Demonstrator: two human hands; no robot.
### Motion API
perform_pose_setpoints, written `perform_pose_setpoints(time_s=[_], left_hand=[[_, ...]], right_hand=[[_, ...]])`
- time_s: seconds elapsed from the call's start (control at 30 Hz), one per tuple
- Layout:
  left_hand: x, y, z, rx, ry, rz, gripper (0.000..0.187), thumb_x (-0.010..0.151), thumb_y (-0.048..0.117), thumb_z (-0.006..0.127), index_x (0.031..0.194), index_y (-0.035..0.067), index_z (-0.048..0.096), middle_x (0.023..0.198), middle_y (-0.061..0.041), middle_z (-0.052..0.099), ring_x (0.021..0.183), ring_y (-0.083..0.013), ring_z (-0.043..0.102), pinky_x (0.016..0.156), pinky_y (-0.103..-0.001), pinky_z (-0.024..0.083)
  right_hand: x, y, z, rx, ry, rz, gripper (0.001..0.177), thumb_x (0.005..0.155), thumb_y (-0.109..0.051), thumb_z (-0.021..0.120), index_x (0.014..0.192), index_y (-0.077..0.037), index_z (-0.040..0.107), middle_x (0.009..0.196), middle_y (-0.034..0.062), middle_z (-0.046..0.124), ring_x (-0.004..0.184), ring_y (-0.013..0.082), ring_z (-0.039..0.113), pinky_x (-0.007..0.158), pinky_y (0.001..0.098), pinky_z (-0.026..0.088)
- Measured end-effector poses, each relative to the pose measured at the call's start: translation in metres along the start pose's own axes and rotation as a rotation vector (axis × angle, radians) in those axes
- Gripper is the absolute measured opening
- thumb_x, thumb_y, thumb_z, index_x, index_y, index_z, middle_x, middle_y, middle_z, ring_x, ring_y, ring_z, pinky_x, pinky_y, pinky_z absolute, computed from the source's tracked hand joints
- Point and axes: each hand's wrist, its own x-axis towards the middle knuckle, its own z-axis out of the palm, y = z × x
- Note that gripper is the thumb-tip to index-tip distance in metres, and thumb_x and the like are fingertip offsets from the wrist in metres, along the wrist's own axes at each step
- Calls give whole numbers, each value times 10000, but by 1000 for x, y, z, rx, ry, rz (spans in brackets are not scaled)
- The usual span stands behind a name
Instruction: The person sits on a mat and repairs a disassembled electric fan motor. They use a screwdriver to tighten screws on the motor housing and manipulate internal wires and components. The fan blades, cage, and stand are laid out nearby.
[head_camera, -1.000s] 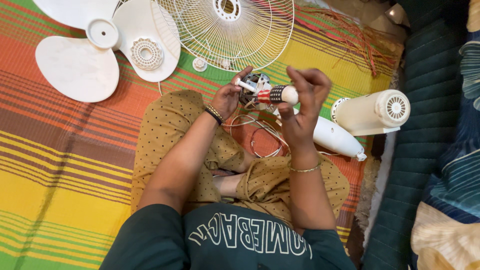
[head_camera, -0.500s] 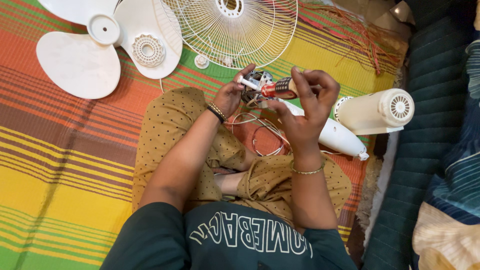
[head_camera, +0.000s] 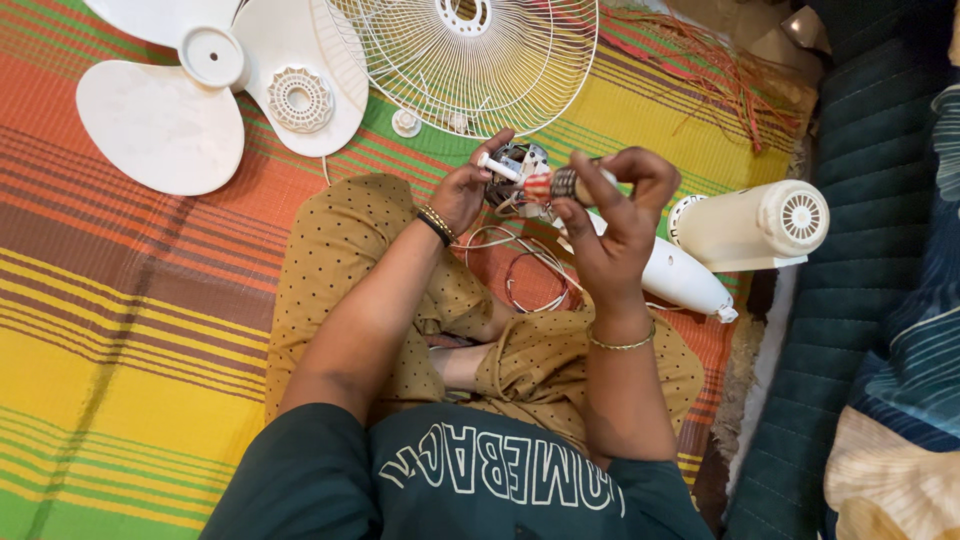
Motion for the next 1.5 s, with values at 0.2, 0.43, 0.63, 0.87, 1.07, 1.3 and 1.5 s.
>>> perform_pose_setpoints(time_s=[0.2, 0.43, 0.63, 0.87, 1.07, 1.3, 1.5], left_hand=[[2, -4, -4, -10, -28, 16, 857, 795, 197, 544, 1610, 31, 337, 1602, -164, 424, 1492, -289, 403, 1294, -418, 265], [3, -7, -7, 33, 9, 39, 860, 765, 193, 524, 1588, 0, 364, 1636, -126, 395, 1507, -255, 372, 1289, -387, 232], [4, -8, -9, 11, 10, 29, 856, 764, 191, 521, 1582, -1, 360, 1631, -124, 393, 1499, -262, 373, 1289, -394, 234], [5, -9, -9, 30, 13, 60, 852, 763, 185, 519, 1578, -13, 367, 1650, -132, 383, 1532, -254, 348, 1305, -385, 212], [3, -3, -2, 36, 13, 30, 861, 754, 188, 511, 1583, 15, 357, 1648, -131, 371, 1517, -269, 357, 1294, -402, 228], [4, -3, -4, 41, -1, 41, 849, 767, 180, 503, 1588, 14, 359, 1662, -127, 362, 1539, -268, 334, 1302, -396, 211], [8, -6, -7, -56, 11, 33, 840, 772, 156, 513, 1587, 14, 369, 1601, -157, 430, 1476, -285, 422, 1286, -415, 290]], right_hand=[[-6, 9, -4, 816, -184, 230, 342, 959, -316, 721, 1225, -104, 694, 1280, 109, 581, 1258, 237, 563, 1109, 379, 481], [-7, 1, 1, -51, 65, 142, 508, 847, -331, 824, 1237, -20, 725, 1206, 98, 409, 1084, 270, 513, 1025, 368, 486], [-4, -2, -8, 166, -36, 82, 263, 1060, -177, 615, 1284, -46, 661, 1424, 150, 597, 1394, 320, 576, 1192, 415, 453], [-15, 6, 5, 287, 6, 114, 400, 977, -147, 768, 1329, -69, 594, 1487, 182, 588, 1394, 311, 600, 1187, 431, 466], [-18, 18, 8, 835, 29, 199, 356, 1042, -247, 748, 1333, -135, 577, 1599, 175, 452, 1511, 295, 457, 1277, 411, 379], [-7, 2, 0, -25, 58, 212, 500, 917, -314, 783, 1321, -42, 670, 1228, 149, 458, 1166, 269, 513, 1093, 400, 472], [24, -23, -21, 15, -165, -5, 374, 1042, -157, 606, 1394, -31, 632, 1416, 146, 604, 1303, 343, 590, 1147, 450, 458]])
